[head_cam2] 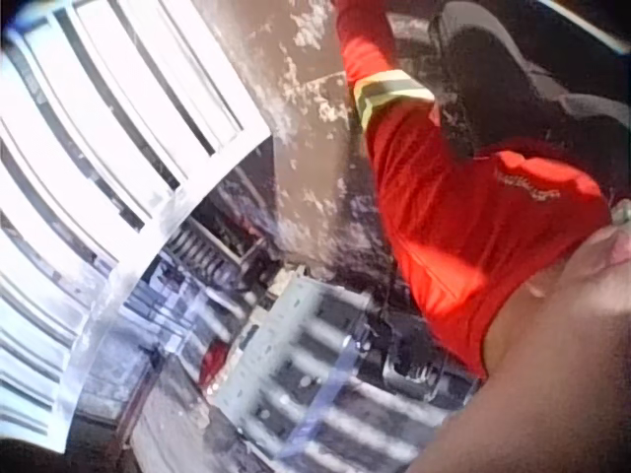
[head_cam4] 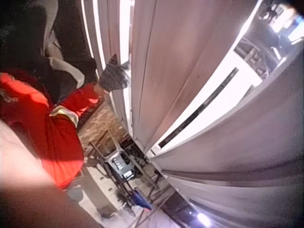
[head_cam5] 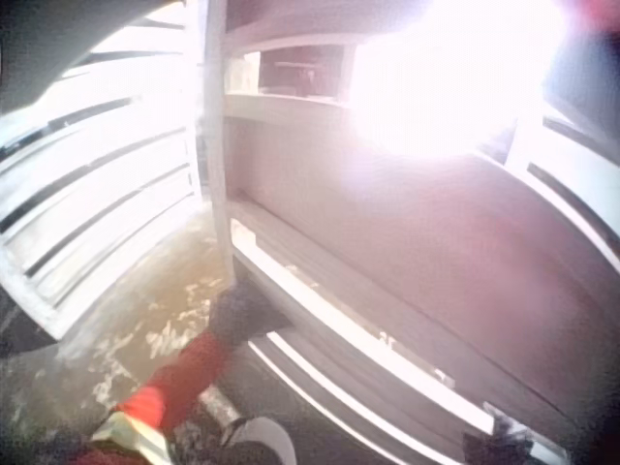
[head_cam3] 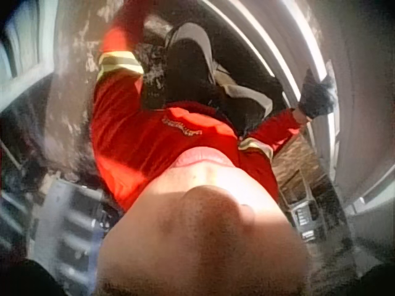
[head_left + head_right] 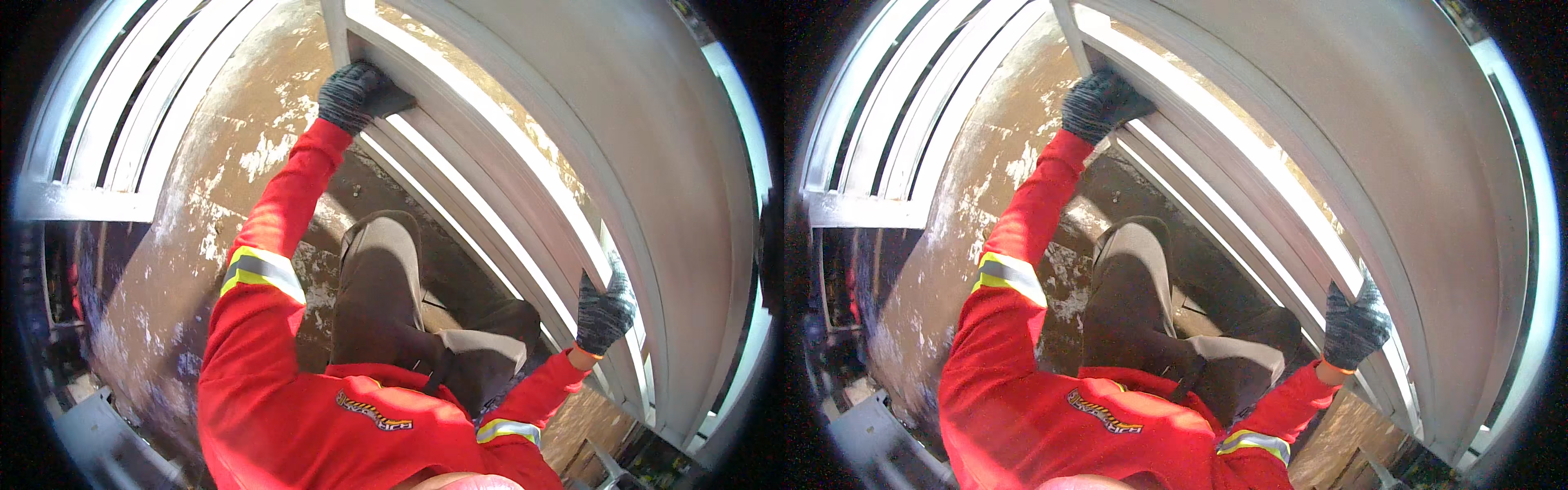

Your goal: The person sits on the floor and sands the underside of a white wooden slatted structure using a sanding block. They systematically rub the block along the edges and flat surfaces of the slats.

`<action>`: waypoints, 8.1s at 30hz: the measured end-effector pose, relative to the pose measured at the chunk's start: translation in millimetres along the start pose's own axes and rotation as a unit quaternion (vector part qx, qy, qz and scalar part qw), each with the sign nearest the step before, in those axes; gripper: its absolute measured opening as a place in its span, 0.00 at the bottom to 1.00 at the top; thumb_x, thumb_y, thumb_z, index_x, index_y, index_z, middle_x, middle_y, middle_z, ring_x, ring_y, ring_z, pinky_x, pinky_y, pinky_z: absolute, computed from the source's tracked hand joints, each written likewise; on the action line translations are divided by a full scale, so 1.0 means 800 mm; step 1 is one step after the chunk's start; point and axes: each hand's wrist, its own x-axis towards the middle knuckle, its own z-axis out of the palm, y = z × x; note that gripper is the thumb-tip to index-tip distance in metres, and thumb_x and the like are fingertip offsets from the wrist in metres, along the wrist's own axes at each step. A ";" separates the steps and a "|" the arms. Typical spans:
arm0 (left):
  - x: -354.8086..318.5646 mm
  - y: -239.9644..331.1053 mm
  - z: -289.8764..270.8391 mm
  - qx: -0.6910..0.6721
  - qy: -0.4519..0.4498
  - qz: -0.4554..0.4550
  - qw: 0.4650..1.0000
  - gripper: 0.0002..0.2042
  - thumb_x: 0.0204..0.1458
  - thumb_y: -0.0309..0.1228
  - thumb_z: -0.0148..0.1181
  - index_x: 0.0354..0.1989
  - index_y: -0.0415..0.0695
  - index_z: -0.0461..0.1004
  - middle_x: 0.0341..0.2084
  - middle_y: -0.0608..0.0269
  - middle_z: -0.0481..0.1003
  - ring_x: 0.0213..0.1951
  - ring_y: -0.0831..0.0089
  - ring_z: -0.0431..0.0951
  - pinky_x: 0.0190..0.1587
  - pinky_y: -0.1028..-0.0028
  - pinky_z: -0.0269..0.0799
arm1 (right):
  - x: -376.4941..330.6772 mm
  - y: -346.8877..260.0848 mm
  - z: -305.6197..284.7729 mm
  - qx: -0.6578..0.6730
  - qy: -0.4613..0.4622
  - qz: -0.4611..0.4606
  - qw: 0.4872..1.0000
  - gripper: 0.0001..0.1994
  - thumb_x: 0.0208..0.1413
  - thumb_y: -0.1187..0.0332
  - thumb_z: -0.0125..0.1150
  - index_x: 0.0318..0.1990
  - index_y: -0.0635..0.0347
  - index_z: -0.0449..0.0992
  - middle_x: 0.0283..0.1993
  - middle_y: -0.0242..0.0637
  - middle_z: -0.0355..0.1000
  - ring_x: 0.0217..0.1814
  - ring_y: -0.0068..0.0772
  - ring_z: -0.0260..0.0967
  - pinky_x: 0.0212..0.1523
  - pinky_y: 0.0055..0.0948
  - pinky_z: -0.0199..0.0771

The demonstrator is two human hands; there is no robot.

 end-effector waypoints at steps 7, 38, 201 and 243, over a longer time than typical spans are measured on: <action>-0.004 0.043 -0.025 -0.036 0.067 0.073 0.994 0.10 0.43 0.40 0.62 0.33 0.52 0.78 0.28 0.60 0.76 0.33 0.60 0.77 0.37 0.64 0.74 | -0.002 -0.002 -0.003 0.016 0.004 0.016 1.000 0.24 0.34 0.53 0.71 0.43 0.51 0.79 0.28 0.40 0.76 0.26 0.41 0.73 0.32 0.35 0.73; -0.013 0.024 -0.025 0.007 0.227 -0.001 0.974 0.09 0.38 0.36 0.64 0.28 0.50 0.77 0.25 0.61 0.75 0.35 0.58 0.76 0.39 0.62 0.73 | -0.003 -0.002 0.000 -0.013 0.001 0.019 1.000 0.26 0.33 0.52 0.73 0.45 0.44 0.79 0.29 0.34 0.77 0.26 0.34 0.75 0.30 0.30 0.74; -0.057 0.310 0.015 -0.088 -0.024 0.139 0.986 0.08 0.38 0.41 0.62 0.23 0.53 0.80 0.25 0.60 0.75 0.36 0.57 0.75 0.42 0.62 0.72 | 0.000 0.001 -0.010 0.058 -0.057 0.076 0.994 0.21 0.39 0.56 0.68 0.43 0.51 0.76 0.36 0.38 0.76 0.38 0.39 0.74 0.39 0.37 0.73; 0.000 0.058 -0.023 -0.185 0.117 -0.055 0.974 0.16 0.45 0.45 0.62 0.38 0.50 0.79 0.33 0.58 0.78 0.33 0.58 0.78 0.37 0.60 0.74 | -0.027 0.013 0.040 0.157 0.075 0.042 0.984 0.18 0.40 0.46 0.65 0.26 0.51 0.78 0.17 0.36 0.71 0.17 0.40 0.68 0.20 0.43 0.66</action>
